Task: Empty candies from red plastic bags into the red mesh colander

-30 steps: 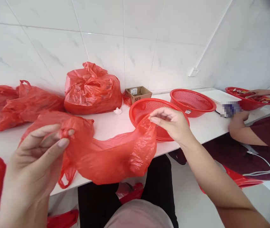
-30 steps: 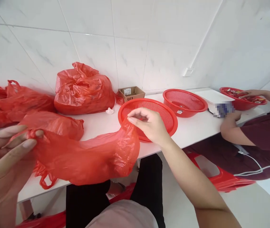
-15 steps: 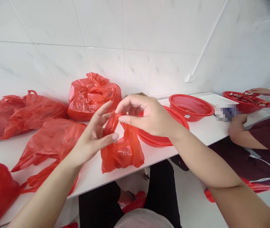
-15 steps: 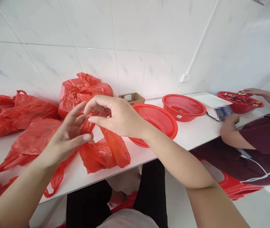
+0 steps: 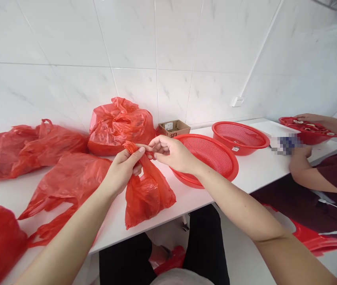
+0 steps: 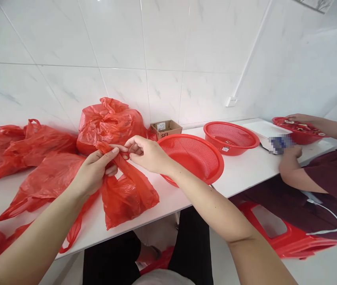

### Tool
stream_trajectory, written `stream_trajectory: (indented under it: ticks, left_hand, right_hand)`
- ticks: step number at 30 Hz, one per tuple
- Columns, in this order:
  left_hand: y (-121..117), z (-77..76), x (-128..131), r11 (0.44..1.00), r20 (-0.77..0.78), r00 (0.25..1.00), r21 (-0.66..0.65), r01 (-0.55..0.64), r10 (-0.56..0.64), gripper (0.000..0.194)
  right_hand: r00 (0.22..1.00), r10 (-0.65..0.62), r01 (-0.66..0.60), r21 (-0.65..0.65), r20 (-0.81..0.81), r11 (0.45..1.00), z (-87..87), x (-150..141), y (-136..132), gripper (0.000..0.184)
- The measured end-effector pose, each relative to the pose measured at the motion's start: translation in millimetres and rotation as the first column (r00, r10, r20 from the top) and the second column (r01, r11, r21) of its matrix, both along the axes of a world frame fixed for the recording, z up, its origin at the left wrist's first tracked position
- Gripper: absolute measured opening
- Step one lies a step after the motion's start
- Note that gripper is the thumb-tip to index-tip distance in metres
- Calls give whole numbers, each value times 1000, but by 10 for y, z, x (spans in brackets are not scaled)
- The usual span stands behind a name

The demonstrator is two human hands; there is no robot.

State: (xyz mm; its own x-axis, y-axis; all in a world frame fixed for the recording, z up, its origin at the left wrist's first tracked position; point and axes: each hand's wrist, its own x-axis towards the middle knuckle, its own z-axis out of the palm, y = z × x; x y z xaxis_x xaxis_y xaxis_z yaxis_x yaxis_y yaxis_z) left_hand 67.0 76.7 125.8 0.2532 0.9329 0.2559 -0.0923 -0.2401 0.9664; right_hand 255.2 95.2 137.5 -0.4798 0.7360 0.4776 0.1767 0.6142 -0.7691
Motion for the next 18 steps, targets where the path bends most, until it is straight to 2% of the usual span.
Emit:
stream_trajectory:
  ticks: [2,5,8,10,12,14,16,18]
  left_hand:
    - [7,-14,7,996,-55,996,69,-63,66,27]
    - [8,-11,-14,987,-241,961,113,-115,139,31]
    - [-7,23,-75,993,-404,908,81,-85,110,40]
    - [-10,47,-126,999,-471,882,17,-31,35,43]
    - [0,58,-182,994,-455,884,-70,86,-108,44]
    - [21,53,-237,977,-348,913,-89,193,-212,42]
    - [38,44,-284,970,-275,931,-39,238,-240,35]
    - [36,43,-312,964,-321,914,6,264,-248,19]
  right_hand:
    - [997,-47,48,13,-65,999,-33,-29,-13,10]
    - [985,-100,107,46,-140,993,6,-62,-71,15]
    - [980,-109,129,112,-167,985,61,-83,-167,16]
    - [981,-105,128,136,-163,982,67,-101,-252,16]
    - [984,-77,101,145,-163,984,43,-124,-354,15]
    - [990,4,22,183,-141,983,1,-146,-456,15]
    - [992,92,-70,238,-83,969,-50,-161,-521,14]
    - [991,110,-86,266,-77,960,-105,-168,-515,11]
